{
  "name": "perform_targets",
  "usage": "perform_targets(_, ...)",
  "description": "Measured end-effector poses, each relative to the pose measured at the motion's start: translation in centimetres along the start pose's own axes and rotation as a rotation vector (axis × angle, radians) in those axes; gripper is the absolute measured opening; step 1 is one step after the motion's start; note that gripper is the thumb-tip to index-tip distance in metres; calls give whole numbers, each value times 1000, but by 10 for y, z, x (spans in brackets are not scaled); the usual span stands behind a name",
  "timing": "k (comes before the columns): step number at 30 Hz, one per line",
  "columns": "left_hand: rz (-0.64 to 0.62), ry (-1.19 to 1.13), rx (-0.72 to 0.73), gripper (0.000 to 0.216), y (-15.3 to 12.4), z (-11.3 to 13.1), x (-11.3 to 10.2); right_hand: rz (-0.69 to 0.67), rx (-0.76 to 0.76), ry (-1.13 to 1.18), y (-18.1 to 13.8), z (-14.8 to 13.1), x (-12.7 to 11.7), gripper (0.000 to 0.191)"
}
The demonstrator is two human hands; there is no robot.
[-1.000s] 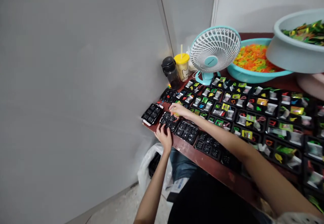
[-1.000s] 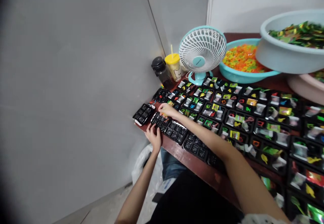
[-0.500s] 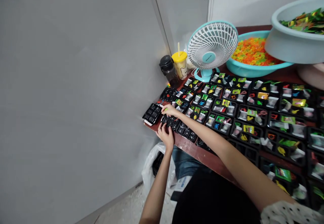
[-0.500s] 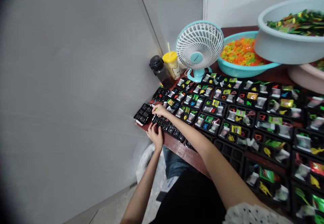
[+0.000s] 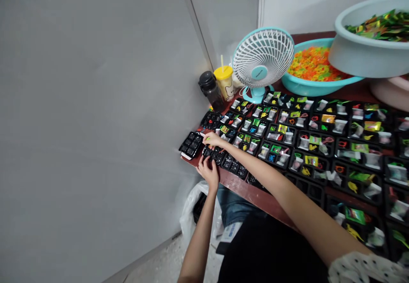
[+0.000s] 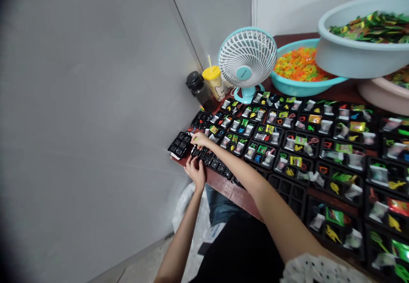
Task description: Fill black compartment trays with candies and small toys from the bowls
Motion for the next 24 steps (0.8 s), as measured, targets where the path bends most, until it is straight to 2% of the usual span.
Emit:
perform_targets(3,-5,3,0,26,0,1,0,59,-44,-1,-8,-8,-8,3)
perform_targets(7,-3,-10,-8,26,1,2,-1,134,-73,-40,-37,-10,-37,5)
perform_targets(9,6,-26,-13,25,1,1,-2,118,-53,-91,-56,-2,-52,11)
perform_targets(12,25,-53,-23,25,1,0,-2,15,-4,-279,-82,14,-63,31)
perform_targets(15,33,-67,-30,25,1,-2,-1,30,-46,-484,-98,20,-68,38)
perform_targets(18,38,-67,-28,26,1,-1,-2,44,-118,-529,-101,18,-64,30)
perform_targets(21,39,-63,-15,25,1,1,-3,-13,-84,-466,-93,26,-56,26)
perform_targets(24,40,-62,-7,24,2,3,-4,47,-102,-458,-85,28,-57,25)
Point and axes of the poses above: each hand's wrist, its own y-axis towards the middle knuckle, its own x-axis out of the palm, z = x × y, the point moved 9 cm from there along y, towards the middle knuckle, and after that the axes turned 8 degrees about x, right-handed, at the moved point
